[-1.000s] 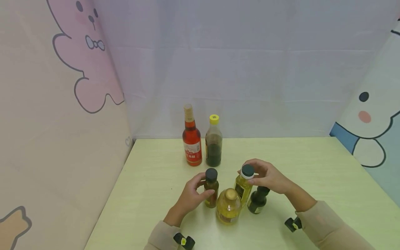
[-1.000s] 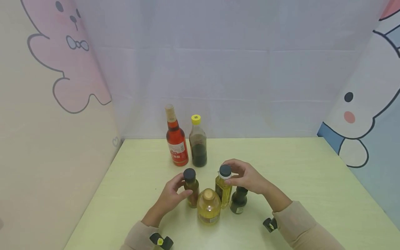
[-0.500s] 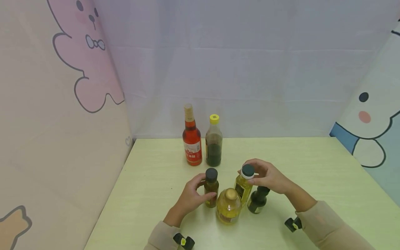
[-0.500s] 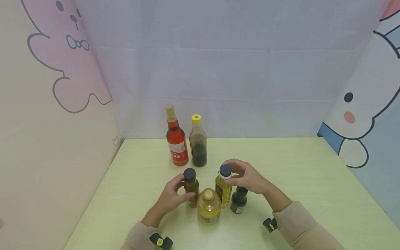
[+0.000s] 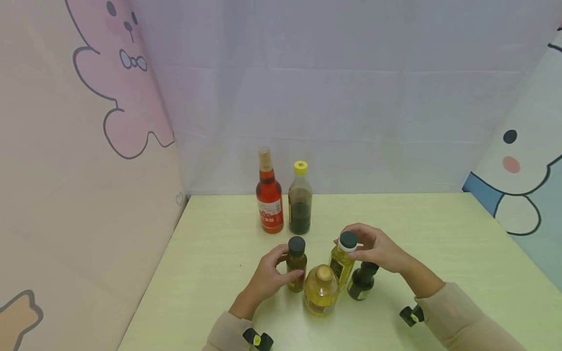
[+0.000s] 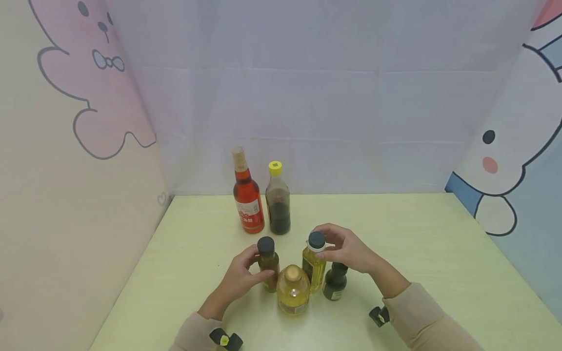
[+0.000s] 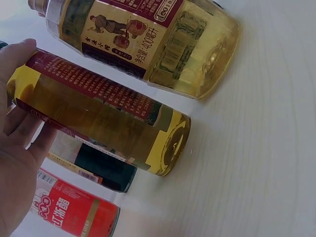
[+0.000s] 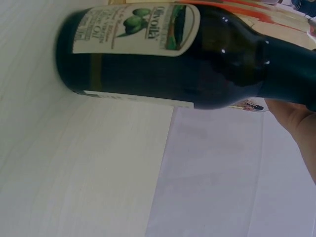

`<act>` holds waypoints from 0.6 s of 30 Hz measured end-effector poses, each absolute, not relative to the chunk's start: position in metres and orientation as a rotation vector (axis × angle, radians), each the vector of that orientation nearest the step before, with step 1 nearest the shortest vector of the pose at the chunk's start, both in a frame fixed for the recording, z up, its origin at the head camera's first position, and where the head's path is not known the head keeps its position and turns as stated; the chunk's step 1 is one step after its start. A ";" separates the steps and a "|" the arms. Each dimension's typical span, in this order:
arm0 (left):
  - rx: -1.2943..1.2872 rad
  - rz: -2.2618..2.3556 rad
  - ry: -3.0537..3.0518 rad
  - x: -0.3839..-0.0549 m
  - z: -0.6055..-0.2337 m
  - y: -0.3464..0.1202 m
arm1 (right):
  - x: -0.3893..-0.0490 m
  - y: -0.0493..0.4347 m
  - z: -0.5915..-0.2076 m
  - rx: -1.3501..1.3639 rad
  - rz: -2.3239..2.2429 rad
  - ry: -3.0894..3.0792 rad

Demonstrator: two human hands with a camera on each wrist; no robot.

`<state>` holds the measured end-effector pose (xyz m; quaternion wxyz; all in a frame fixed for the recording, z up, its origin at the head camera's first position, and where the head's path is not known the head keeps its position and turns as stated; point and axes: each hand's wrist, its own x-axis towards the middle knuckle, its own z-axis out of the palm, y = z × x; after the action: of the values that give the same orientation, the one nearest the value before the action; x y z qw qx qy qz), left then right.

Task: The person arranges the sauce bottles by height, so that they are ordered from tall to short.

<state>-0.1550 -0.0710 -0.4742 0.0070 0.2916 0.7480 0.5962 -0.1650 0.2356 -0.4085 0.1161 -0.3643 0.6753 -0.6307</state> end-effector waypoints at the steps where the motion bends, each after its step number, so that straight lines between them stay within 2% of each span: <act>1: 0.909 1.861 2.342 -0.155 -0.474 -0.071 | -0.165 0.236 -0.409 -1.062 -1.848 1.979; 18: 0.896 1.828 2.353 -0.156 -0.473 -0.071 | -0.169 0.238 -0.407 -1.010 -1.831 2.013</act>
<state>-0.1559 -0.0708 -0.4727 0.0150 0.2880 0.7563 0.5873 -0.1686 0.2378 -0.4070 0.1190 -0.3455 0.6886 -0.6263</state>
